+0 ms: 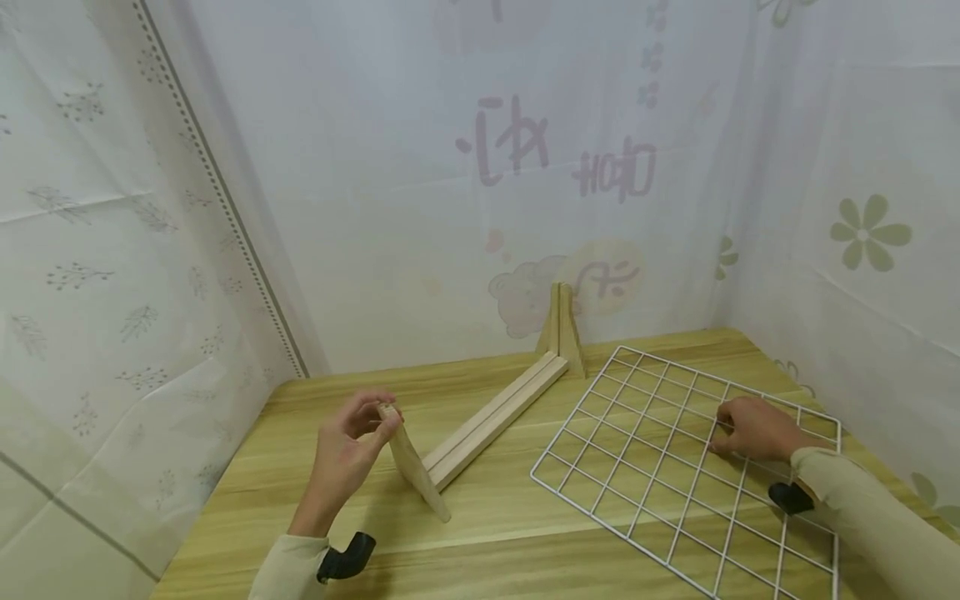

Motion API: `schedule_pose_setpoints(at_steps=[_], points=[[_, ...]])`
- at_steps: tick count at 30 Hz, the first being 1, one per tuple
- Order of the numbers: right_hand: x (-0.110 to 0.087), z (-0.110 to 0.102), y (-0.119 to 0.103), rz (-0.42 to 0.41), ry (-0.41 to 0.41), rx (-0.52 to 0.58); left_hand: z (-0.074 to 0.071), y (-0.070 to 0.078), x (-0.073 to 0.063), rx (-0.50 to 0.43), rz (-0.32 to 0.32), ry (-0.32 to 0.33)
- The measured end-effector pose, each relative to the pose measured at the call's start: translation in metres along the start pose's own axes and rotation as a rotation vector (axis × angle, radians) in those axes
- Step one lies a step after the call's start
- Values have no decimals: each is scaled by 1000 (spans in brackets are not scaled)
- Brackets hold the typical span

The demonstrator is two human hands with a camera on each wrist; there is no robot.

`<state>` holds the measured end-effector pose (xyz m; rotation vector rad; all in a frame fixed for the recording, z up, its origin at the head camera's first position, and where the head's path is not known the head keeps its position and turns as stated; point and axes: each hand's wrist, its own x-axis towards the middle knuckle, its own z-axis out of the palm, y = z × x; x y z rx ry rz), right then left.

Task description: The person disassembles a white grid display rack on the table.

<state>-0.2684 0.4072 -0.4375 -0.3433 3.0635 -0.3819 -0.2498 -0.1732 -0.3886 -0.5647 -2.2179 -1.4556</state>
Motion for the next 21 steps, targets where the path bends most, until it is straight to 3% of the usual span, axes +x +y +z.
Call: schedule_pose_setpoints(at_steps=[5,13,17,21], points=[[2,-1,-4,-22,-12,15,3,7,-6,44,34,15],[3,-2,-10,-18,-16,21,3,18,-15,176,202,-2],[5,-1,-9,-24,-18,12,3,24,-18,219,274,-34],[9,-1,-8,-37,-29,-7,4,29,-20,198,352,-98]])
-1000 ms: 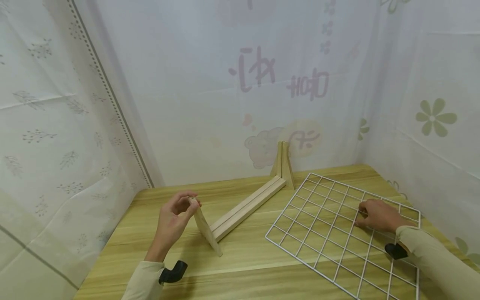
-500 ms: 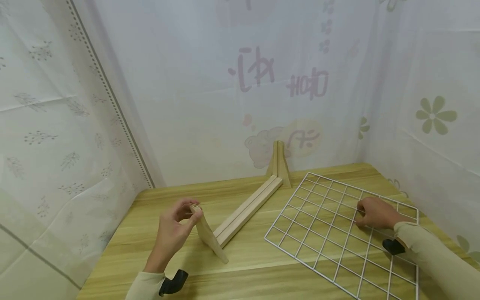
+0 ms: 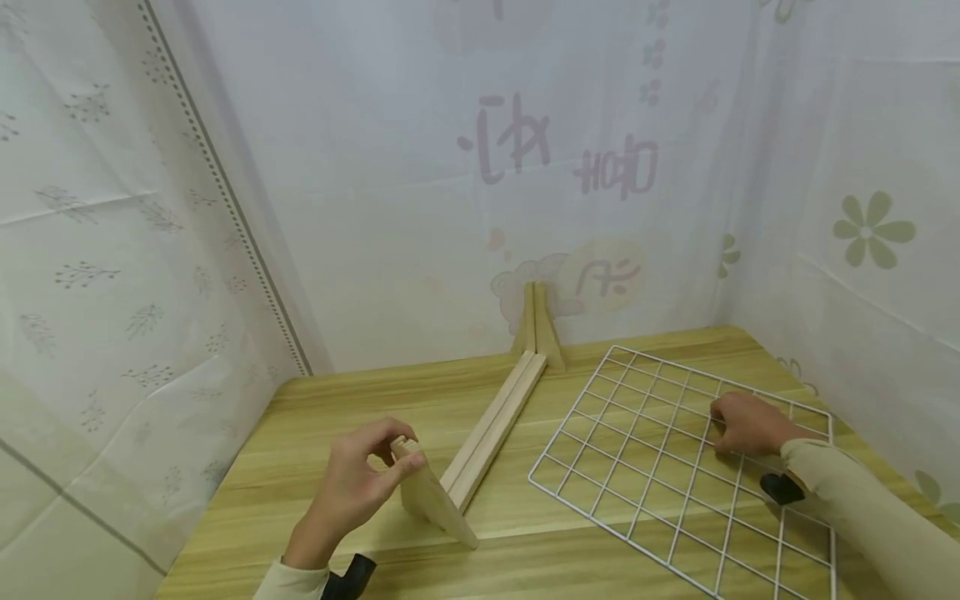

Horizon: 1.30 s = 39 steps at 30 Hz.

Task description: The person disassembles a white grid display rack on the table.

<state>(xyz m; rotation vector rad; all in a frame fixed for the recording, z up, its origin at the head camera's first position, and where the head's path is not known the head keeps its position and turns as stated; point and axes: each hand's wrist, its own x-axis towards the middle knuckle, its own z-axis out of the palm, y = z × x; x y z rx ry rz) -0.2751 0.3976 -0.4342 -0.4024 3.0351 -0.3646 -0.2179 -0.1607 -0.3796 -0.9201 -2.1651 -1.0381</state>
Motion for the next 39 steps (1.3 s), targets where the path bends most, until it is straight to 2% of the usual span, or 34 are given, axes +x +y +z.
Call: schedule_pose_setpoints(at_steps=[7,10,17,23,26,30,39], points=[[3,-1,-2,-36,9,-18,5,11,1,-61,85,-66],[4,0,-5,-48,15,-38,8,18,3,-76,91,-98],[8,1,-12,-100,22,-101,17,32,7,-46,168,-104],[17,2,-21,-129,-23,-100,28,42,9,-2,144,-111],[23,2,-23,-133,-35,-100,32,45,10,24,159,-90],[29,1,-25,-142,-32,-113,35,49,12,54,183,-64],[48,-4,-36,-184,-3,-173,42,53,17,68,150,-68]])
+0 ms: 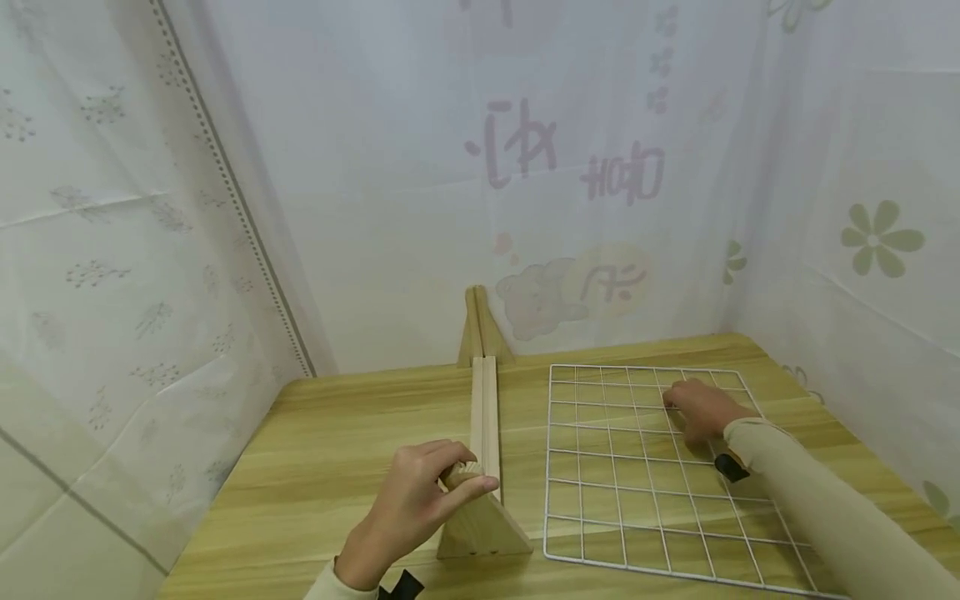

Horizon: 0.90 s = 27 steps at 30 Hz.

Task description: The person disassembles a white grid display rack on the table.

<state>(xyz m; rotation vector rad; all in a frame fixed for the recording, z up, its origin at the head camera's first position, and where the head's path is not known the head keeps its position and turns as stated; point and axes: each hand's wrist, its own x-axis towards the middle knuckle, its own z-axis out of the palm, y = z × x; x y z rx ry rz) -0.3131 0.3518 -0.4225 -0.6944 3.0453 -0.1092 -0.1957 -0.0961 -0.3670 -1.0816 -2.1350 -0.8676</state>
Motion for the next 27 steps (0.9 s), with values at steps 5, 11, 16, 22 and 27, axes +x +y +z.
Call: schedule_pose_setpoints(at_steps=[5,11,16,22,27], points=[[13,4,-4,-6,-17,-24,2,2,-1,-19,-33,-4],[24,5,-5,16,-3,-27,2,1,-1,-34,-61,-8],[37,10,-2,12,14,-50,2,2,-2,-43,-97,-17],[53,9,-5,-15,9,-91,0,3,-1,-59,-154,-53],[59,9,-7,-16,29,-104,1,4,0,-58,-160,-50]])
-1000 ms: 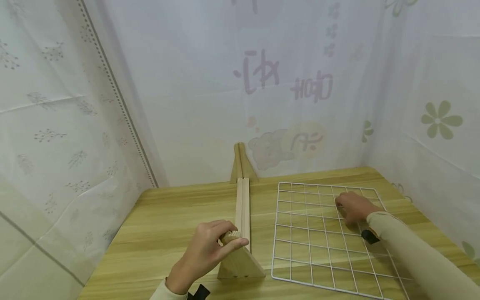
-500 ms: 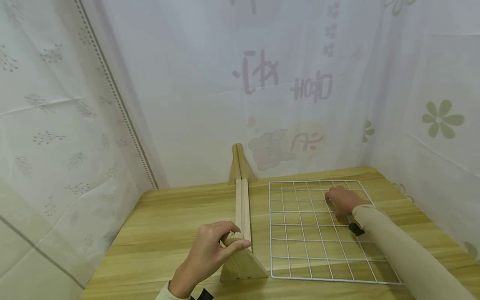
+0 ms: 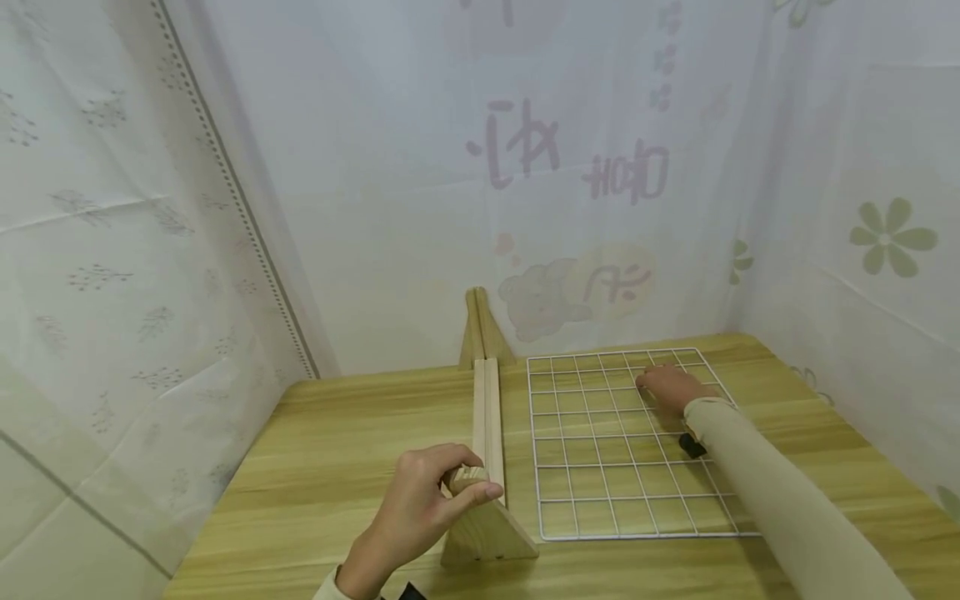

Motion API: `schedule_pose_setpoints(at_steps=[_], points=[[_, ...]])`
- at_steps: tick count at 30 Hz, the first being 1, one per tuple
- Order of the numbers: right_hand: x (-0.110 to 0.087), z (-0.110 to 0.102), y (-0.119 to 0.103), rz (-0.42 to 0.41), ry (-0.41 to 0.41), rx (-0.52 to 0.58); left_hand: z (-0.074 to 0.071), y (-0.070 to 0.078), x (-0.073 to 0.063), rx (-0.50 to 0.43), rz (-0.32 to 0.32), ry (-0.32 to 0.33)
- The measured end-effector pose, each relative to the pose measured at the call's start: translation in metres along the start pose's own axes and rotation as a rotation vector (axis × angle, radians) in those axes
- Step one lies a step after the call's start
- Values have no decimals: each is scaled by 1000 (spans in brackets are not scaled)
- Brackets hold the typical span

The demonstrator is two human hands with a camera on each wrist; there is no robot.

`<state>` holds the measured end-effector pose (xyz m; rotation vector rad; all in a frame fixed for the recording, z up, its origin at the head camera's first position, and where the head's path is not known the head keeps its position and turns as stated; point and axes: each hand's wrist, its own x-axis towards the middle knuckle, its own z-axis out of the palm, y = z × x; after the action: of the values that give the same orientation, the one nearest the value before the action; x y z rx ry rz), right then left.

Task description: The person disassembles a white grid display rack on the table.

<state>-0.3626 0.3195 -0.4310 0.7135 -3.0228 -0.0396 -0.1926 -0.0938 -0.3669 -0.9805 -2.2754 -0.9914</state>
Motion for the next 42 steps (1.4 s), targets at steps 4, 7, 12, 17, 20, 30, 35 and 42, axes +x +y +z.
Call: schedule_pose_setpoints(at_steps=[4,7,12,17,20,30,35,42], points=[[3,3,2,-15,24,-8,1,2,-1,-39,-26,-20],[5,5,3,-26,40,-7,0,1,-1,-61,-30,-28],[4,5,1,-1,34,12,-1,-1,0,-80,-27,-44],[4,3,-1,13,42,33,0,-1,-2,-116,-62,-63],[7,4,-1,9,58,51,-1,-2,-3,-132,-83,-71],[5,5,-1,-1,81,79,-14,-19,-8,-265,-28,-146],[5,2,-4,10,72,83,-28,-35,-9,-253,-68,-138],[7,-1,-11,26,24,6,-36,-59,-6,34,-238,-150]])
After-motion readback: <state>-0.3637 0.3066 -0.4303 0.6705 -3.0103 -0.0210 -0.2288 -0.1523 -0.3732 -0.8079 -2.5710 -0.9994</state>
